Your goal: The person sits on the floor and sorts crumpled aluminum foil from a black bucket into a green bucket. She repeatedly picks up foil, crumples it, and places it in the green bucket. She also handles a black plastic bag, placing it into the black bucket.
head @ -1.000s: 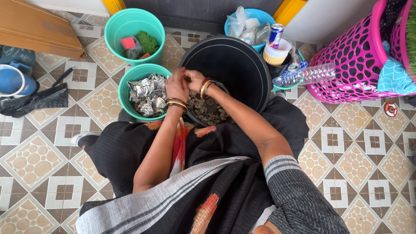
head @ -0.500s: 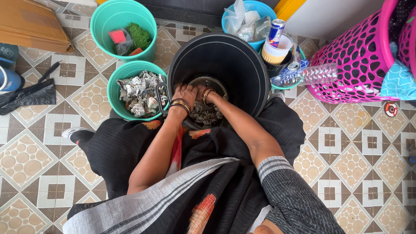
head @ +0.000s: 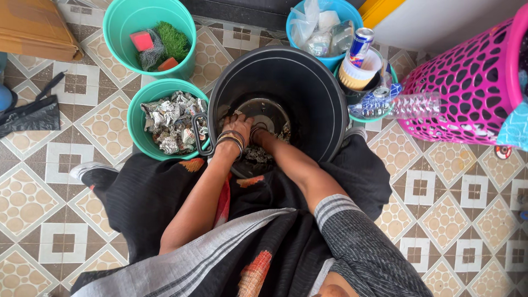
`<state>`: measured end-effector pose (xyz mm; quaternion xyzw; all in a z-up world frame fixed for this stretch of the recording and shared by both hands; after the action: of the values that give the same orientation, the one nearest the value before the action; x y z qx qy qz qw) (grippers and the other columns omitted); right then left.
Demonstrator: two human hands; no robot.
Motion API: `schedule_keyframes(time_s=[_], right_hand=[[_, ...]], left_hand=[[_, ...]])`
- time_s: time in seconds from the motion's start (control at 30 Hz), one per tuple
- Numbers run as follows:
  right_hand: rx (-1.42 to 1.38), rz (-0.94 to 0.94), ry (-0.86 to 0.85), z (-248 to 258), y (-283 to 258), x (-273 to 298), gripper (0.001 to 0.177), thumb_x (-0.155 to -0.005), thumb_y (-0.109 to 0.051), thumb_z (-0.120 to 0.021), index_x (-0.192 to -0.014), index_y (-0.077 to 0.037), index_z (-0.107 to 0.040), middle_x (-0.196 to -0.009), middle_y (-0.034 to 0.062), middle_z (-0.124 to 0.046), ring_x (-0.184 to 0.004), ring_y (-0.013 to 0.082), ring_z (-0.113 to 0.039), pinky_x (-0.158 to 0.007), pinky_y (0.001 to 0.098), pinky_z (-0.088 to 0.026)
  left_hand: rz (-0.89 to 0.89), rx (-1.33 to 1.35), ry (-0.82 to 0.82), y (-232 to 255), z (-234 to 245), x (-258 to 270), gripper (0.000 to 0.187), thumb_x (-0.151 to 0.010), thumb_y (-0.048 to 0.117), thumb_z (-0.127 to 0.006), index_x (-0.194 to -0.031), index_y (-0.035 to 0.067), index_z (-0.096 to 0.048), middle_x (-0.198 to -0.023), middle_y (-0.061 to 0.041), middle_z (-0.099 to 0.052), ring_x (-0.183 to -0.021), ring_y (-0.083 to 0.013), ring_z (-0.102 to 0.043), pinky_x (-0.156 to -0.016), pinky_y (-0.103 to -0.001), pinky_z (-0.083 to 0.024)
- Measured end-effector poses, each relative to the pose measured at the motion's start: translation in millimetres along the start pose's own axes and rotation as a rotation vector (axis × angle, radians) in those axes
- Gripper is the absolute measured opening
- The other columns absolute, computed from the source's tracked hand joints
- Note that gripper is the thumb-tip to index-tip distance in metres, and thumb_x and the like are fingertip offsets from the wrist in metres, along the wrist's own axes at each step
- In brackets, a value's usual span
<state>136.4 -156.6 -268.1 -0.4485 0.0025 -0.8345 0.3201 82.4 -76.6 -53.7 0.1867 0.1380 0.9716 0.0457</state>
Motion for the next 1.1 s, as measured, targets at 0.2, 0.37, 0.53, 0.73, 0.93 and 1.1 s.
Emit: schedule_keyframes(time_s=[0.2,0.37,0.53,0.73,0.93,1.1], right_hand=[[-0.003,0.059,-0.029,-4,-21,-22,0.025,-0.084,-0.010,-0.067,-0.108,-0.005,-0.068,-0.105,0.0172,-0.070,-0.095,0.0304,-0.070,-0.082,0.0432,-0.057],[-0.002,0.081,-0.058,-13,-28,-26,0.026,-0.085,-0.009,-0.067,-0.110,-0.006,-0.068,-0.107,0.0167,-0.070,-0.096,0.0299,-0.070,-0.083,0.0428,-0.057],[0.005,0.086,-0.067,-14,-22,-22,0.027,-0.085,-0.008,-0.066,-0.112,-0.007,-0.068,-0.110,0.0161,-0.070,-0.098,0.0295,-0.070,-0.084,0.0424,-0.056],[0.031,0.066,-0.079,-14,-4,-13,0.028,-0.086,-0.008,-0.065,-0.114,-0.008,-0.068,-0.112,0.0155,-0.069,-0.100,0.0289,-0.069,-0.086,0.0420,-0.056],[0.018,0.054,-0.097,-33,3,-5,0.030,-0.087,-0.007,-0.065,-0.116,-0.009,-0.068,-0.115,0.0148,-0.069,-0.102,0.0283,-0.069,-0.087,0.0415,-0.056],[0.019,0.070,-0.096,-34,-6,-9,0.031,-0.087,-0.006,-0.064,-0.118,-0.010,-0.068,-0.117,0.0143,-0.069,-0.103,0.0279,-0.069,-0.088,0.0411,-0.056]], left_hand=[[0.062,0.441,0.259,0,29,8,0.039,-0.098,0.013,-0.059,-0.135,0.023,-0.061,-0.139,-0.010,-0.060,-0.122,-0.0375,-0.058,-0.108,-0.051,-0.043],[0.099,0.510,0.302,-3,41,12,0.039,-0.095,0.013,-0.060,-0.133,0.021,-0.062,-0.135,-0.011,-0.062,-0.116,-0.0370,-0.062,-0.100,-0.050,-0.049],[0.113,0.531,0.272,-7,40,11,0.040,-0.095,0.012,-0.060,-0.134,0.018,-0.060,-0.136,-0.013,-0.060,-0.111,-0.0375,-0.064,-0.093,-0.050,-0.052],[0.115,0.542,0.322,-12,42,14,0.041,-0.095,0.014,-0.062,-0.135,0.018,-0.060,-0.130,-0.016,-0.063,-0.109,-0.0394,-0.065,-0.091,-0.050,-0.054],[0.113,0.548,0.318,-10,39,17,0.041,-0.093,0.013,-0.063,-0.134,0.017,-0.060,-0.130,-0.017,-0.063,-0.106,-0.0410,-0.065,-0.088,-0.052,-0.053],[0.115,0.549,0.318,-11,44,19,0.041,-0.094,0.013,-0.062,-0.135,0.017,-0.060,-0.133,-0.016,-0.062,-0.109,-0.0395,-0.065,-0.090,-0.051,-0.054]])
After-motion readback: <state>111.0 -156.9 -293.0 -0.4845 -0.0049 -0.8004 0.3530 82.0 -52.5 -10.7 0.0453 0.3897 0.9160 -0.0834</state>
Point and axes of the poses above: each hand's wrist, its own x-axis away from the middle knuckle, its own z-axis out of the back of the hand, y = z × x, the point moved 4 cm from there along -x, towards the middle knuckle
